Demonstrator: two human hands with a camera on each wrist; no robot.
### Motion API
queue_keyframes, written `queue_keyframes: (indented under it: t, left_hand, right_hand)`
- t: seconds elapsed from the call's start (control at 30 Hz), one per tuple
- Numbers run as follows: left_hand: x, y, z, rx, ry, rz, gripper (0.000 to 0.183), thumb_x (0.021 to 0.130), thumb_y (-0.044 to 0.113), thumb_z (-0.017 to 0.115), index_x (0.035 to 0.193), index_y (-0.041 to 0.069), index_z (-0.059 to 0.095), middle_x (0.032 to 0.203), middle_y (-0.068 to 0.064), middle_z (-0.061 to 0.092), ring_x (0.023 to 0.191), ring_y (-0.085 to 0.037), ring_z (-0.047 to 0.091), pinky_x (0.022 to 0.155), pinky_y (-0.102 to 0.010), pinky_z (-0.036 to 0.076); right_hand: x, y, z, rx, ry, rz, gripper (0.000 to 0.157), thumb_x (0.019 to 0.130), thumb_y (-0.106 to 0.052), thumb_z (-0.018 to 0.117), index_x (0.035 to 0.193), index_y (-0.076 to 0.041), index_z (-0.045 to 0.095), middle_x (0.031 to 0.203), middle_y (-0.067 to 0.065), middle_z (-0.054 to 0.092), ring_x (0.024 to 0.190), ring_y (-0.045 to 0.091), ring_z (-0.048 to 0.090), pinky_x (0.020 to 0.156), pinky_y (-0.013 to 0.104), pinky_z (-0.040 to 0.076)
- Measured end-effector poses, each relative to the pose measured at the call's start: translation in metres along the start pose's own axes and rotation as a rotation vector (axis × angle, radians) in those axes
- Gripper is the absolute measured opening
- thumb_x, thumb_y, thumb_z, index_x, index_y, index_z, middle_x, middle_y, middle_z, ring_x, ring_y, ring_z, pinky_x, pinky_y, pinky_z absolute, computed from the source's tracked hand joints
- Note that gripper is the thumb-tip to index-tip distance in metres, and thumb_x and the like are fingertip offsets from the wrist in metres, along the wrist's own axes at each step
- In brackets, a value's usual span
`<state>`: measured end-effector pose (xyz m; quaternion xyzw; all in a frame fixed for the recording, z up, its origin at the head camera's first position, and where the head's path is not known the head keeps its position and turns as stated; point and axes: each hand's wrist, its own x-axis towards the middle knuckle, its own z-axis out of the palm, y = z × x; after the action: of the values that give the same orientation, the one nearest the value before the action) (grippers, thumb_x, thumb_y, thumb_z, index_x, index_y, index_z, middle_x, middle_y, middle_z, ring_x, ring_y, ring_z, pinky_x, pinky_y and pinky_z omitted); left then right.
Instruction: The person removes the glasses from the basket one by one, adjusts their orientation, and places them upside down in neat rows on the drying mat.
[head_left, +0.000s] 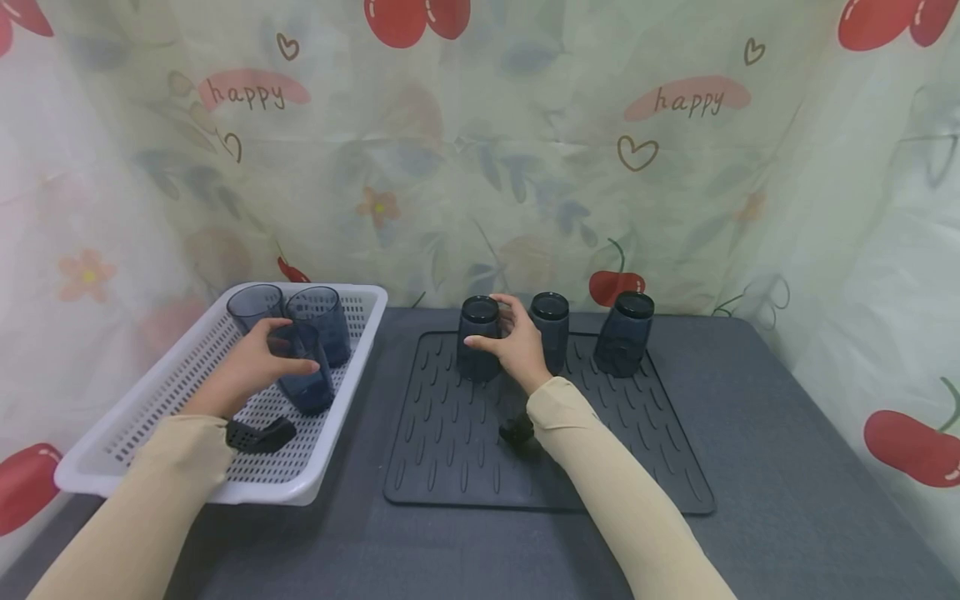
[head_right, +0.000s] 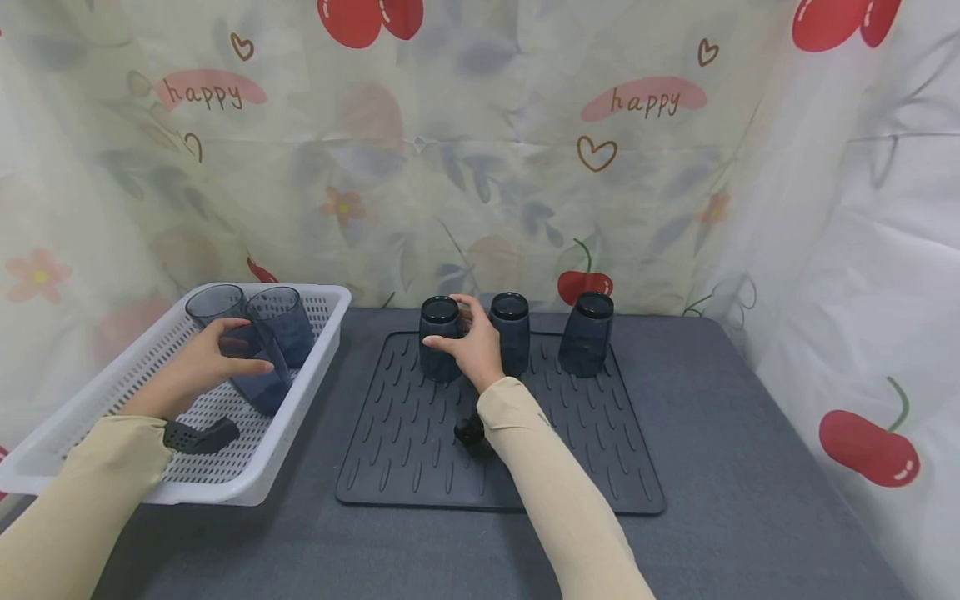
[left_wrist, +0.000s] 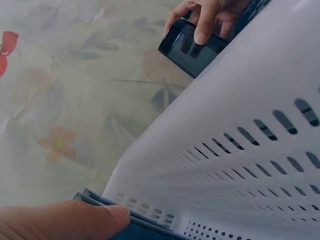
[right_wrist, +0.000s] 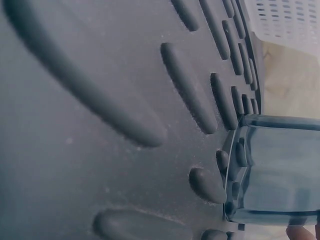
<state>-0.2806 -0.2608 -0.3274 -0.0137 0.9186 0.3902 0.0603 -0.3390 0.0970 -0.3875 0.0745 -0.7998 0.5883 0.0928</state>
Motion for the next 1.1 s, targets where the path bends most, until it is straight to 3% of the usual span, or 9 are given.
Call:
queue_keyframes:
  t: [1.1]
  left_hand:
    - [-0.0005,0.0026,0.0002,-0.003,0.002,-0.013,0.105,0.082,0.033,0.075,0.154,0.001,0.006,0.148,-0.038,0.024,0.134,-0.053,0.029,0.104,-0.065,0.033]
  right_hand:
    - [-0.002,-0.008,0.0033,0.041,0.009,0.016,0.08,0.072,-0.017,0.086,0.14,-0.024,0.044,0.139,0.009,0.05,0.135,0.028,0.045,0.108,0.043,0.042]
